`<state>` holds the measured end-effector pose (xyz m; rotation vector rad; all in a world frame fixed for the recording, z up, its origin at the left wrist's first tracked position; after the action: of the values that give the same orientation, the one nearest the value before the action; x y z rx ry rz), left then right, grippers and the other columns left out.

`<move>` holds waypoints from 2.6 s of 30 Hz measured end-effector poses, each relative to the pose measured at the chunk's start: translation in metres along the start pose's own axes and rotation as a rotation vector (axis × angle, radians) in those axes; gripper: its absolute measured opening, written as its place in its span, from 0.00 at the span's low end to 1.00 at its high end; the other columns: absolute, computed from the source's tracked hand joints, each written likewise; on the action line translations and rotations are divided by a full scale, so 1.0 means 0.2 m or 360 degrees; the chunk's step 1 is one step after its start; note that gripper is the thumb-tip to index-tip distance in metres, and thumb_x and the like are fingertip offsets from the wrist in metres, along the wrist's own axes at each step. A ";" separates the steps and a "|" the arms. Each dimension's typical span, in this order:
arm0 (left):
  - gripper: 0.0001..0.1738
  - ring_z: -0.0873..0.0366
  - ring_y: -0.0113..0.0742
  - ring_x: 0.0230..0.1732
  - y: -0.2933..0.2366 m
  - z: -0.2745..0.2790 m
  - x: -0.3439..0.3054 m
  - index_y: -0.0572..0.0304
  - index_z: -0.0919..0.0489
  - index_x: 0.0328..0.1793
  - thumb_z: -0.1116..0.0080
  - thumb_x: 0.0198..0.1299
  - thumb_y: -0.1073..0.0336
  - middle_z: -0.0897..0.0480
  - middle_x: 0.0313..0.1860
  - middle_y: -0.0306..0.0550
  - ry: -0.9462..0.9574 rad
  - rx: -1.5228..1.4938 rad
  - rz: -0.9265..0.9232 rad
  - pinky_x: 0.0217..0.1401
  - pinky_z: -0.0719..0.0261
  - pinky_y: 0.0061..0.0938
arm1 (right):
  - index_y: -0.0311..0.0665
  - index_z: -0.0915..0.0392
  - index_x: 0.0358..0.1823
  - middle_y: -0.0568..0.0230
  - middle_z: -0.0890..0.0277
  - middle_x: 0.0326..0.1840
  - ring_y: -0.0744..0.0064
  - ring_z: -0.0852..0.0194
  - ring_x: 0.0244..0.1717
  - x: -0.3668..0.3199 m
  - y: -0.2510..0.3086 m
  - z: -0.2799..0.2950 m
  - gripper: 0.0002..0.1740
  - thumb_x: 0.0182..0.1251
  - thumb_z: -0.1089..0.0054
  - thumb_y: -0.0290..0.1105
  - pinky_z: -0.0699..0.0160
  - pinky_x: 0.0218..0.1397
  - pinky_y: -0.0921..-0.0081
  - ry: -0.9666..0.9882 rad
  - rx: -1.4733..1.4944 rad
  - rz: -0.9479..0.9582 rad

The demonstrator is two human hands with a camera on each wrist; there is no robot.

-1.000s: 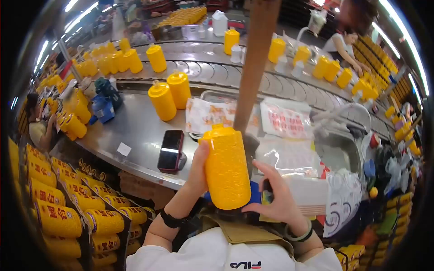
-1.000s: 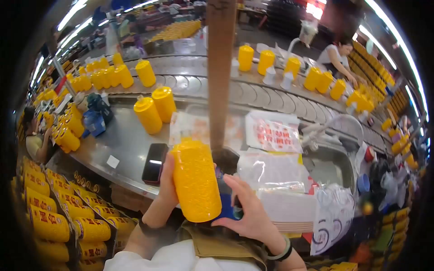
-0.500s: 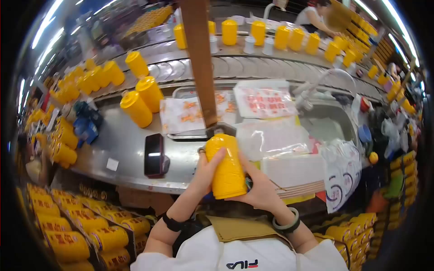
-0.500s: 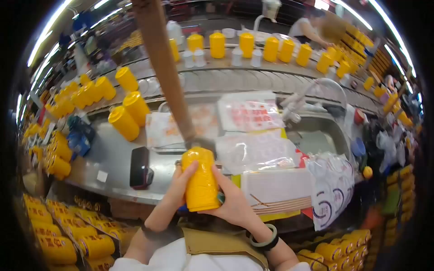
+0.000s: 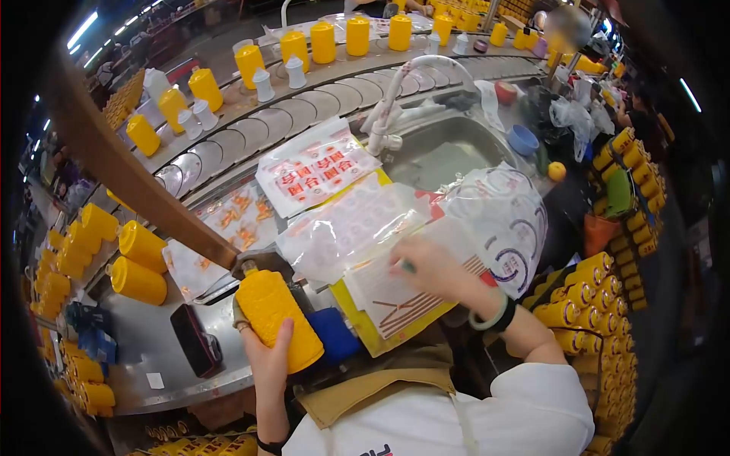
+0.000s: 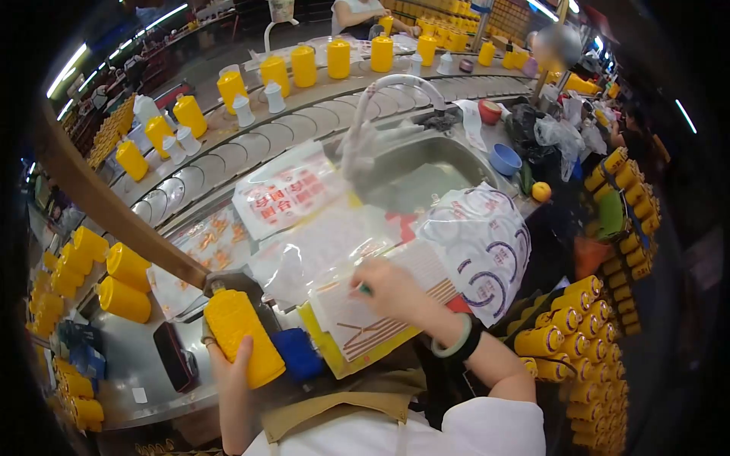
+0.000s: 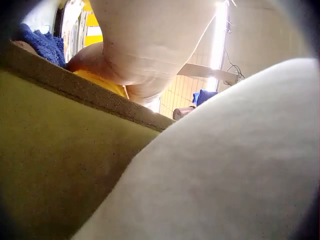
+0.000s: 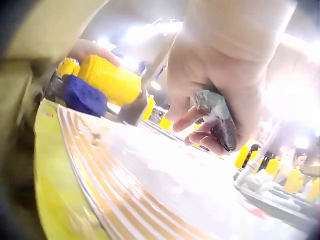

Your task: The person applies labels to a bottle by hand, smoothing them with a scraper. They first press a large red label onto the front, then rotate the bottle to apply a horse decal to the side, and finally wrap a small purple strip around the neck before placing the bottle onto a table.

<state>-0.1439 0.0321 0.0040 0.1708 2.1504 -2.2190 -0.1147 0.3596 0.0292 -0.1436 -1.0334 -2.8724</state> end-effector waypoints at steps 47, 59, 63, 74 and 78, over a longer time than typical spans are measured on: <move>0.45 0.17 0.41 0.62 0.03 -0.02 0.03 0.65 0.45 0.82 0.30 0.63 0.75 0.21 0.65 0.53 0.0080 -0.0141 0.0108 0.64 0.16 0.36 | 0.33 0.11 0.51 0.44 0.11 0.50 0.45 0.10 0.51 0.86 -1.40 0.14 0.24 0.61 0.31 0.45 0.13 0.54 0.54 0.0702 -0.0792 -0.0893; 0.45 0.17 0.41 0.61 0.01 -0.02 0.04 0.65 0.45 0.81 0.30 0.64 0.75 0.20 0.64 0.53 0.0068 -0.0106 0.0108 0.65 0.15 0.37 | 0.31 0.10 0.45 0.40 0.12 0.50 0.44 0.11 0.52 0.91 -1.50 0.07 0.14 0.66 0.39 0.32 0.12 0.51 0.56 0.0585 -0.1093 -0.0528; 0.48 0.17 0.41 0.62 0.02 -0.02 0.04 0.65 0.49 0.84 0.30 0.63 0.76 0.21 0.65 0.53 0.0088 -0.0149 0.0051 0.65 0.16 0.37 | 0.30 0.11 0.45 0.56 0.10 0.39 0.68 0.12 0.36 0.89 -1.25 0.33 0.15 0.63 0.31 0.34 0.15 0.37 0.69 0.0417 -0.0501 -0.0747; 0.51 0.25 0.49 0.74 -0.35 0.08 0.03 0.67 0.44 0.85 0.25 0.60 0.71 0.26 0.74 0.57 -0.0343 0.1018 -0.0834 0.78 0.29 0.44 | 0.33 0.13 0.52 0.71 0.15 0.38 0.84 0.25 0.37 0.67 0.02 0.50 0.12 0.73 0.38 0.29 0.25 0.41 0.81 0.0180 0.0487 -0.0236; 0.38 0.25 0.46 0.73 -0.56 -0.05 0.12 0.66 0.30 0.79 0.29 0.63 0.71 0.21 0.72 0.57 0.0136 0.0452 -0.0846 0.77 0.31 0.38 | 0.33 0.13 0.51 0.71 0.15 0.39 0.84 0.26 0.37 0.62 0.35 0.36 0.11 0.74 0.37 0.30 0.25 0.43 0.82 0.0386 0.0652 -0.0133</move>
<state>-0.1805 0.0478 0.1122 -0.3465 2.0939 -2.8438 -0.2249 0.3457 0.1438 0.2737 -1.5667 -2.5863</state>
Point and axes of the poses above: each hand's wrist, its own x-axis towards the middle knuckle, its own z-axis out of the back of the hand, y = z × x, the point moved 9 cm from there along x, towards the middle knuckle
